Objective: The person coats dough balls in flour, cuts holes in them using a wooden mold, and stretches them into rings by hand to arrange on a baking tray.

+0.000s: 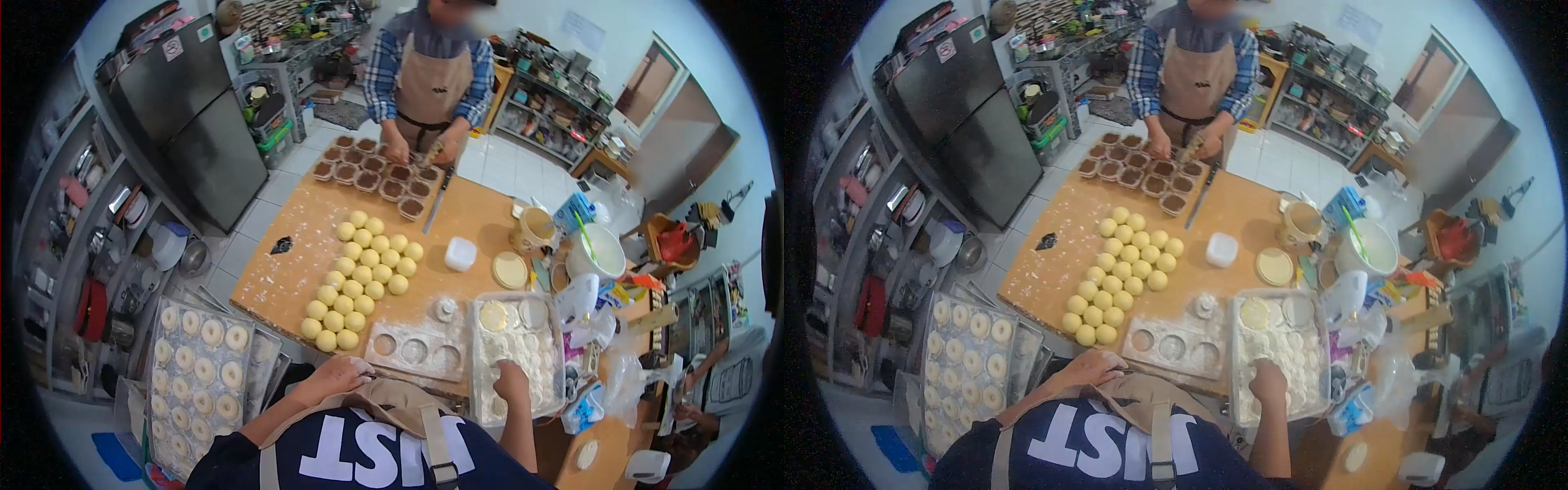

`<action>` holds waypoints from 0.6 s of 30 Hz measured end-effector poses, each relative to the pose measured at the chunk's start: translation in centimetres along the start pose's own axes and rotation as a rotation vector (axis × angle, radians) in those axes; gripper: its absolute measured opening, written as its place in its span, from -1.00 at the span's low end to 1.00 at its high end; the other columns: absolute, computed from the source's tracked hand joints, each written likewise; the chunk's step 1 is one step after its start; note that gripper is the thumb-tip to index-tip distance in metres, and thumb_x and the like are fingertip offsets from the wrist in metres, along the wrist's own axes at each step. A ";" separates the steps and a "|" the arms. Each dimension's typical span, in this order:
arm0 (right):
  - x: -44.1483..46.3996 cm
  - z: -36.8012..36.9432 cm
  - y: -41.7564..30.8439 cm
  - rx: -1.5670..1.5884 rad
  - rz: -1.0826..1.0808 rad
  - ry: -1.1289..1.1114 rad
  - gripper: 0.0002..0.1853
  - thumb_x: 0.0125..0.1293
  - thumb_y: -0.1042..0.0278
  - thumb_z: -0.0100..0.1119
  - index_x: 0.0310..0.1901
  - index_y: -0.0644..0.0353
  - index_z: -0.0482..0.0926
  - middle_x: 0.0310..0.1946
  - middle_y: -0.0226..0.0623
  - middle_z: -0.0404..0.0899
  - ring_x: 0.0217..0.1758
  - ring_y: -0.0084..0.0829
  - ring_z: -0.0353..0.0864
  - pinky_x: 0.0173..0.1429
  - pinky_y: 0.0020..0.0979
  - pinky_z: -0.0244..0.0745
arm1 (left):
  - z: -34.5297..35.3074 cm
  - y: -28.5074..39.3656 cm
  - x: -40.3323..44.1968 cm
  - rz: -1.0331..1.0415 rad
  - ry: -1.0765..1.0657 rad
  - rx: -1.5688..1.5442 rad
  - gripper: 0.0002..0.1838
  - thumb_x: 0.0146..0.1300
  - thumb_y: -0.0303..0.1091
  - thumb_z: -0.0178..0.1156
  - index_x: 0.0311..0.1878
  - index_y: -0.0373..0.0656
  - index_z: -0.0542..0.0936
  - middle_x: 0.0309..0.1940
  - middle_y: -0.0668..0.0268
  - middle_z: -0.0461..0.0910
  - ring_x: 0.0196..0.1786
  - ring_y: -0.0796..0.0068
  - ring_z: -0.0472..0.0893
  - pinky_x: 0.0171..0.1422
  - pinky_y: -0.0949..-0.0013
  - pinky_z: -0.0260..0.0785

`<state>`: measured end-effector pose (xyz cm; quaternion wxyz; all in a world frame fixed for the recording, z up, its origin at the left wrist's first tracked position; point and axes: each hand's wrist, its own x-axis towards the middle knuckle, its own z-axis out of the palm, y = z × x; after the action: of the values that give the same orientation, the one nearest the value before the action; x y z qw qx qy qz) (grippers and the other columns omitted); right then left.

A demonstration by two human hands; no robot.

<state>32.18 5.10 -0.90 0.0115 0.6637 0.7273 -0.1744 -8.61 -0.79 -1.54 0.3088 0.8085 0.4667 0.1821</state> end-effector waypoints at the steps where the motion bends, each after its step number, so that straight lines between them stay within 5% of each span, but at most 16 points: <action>1: 0.9 -0.3 -1.1 0.009 0.058 -0.013 -0.60 -0.08 0.53 0.12 -0.10 0.16 0.60 -0.12 -0.04 0.58 -0.02 -0.04 0.54 0.06 -0.14 0.45 | -0.5 -0.5 -0.6 -0.029 0.001 -0.013 -0.74 0.24 -0.21 0.14 -0.16 -0.19 0.58 -0.27 0.14 0.60 -0.14 0.13 0.58 -0.04 0.20 0.42; 6: 6.3 2.6 -10.7 0.274 -0.221 0.112 -0.58 -0.07 0.57 0.13 -0.06 0.22 0.56 -0.08 0.04 0.55 0.05 0.01 0.50 0.13 -0.16 0.42 | -3.0 -3.2 -2.9 -0.092 0.018 -0.044 -0.73 0.24 -0.17 0.14 -0.15 -0.17 0.58 -0.28 0.16 0.60 -0.17 0.13 0.58 -0.07 0.19 0.42; 8: 9.6 6.1 -15.3 0.289 -0.553 0.063 -0.60 -0.02 0.51 0.21 -0.05 0.23 0.55 -0.07 0.05 0.55 0.09 -0.01 0.49 0.18 -0.17 0.39 | -2.8 -5.3 -3.8 -0.070 0.052 0.001 -0.73 0.25 -0.16 0.14 -0.15 -0.16 0.58 -0.29 0.17 0.60 -0.19 0.12 0.59 -0.09 0.18 0.43; 13: 15.5 8.0 -28.3 0.385 -0.694 -0.180 -0.58 0.02 0.47 0.25 0.00 0.14 0.53 0.06 -0.06 0.50 0.16 -0.06 0.44 0.22 -0.19 0.35 | -4.4 -7.9 -7.0 -0.127 0.046 0.039 -0.69 0.27 -0.09 0.11 -0.10 -0.09 0.58 -0.24 0.16 0.60 -0.16 0.10 0.58 -0.09 0.13 0.43; 18: 23.5 8.3 -33.6 0.260 -0.696 -0.045 -0.60 0.08 0.42 0.21 0.03 0.11 0.50 0.13 -0.09 0.43 0.23 -0.09 0.38 0.24 -0.19 0.35 | -4.0 -10.3 -11.6 -0.308 0.062 -0.036 -0.74 0.23 -0.15 0.15 -0.08 -0.02 0.58 -0.26 0.16 0.60 -0.16 0.07 0.59 -0.12 0.12 0.44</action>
<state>-4.93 23.47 -6.51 -0.1169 0.3688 0.8808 -0.2732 -23.29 -5.68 -5.53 0.3327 0.7157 0.5912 0.1658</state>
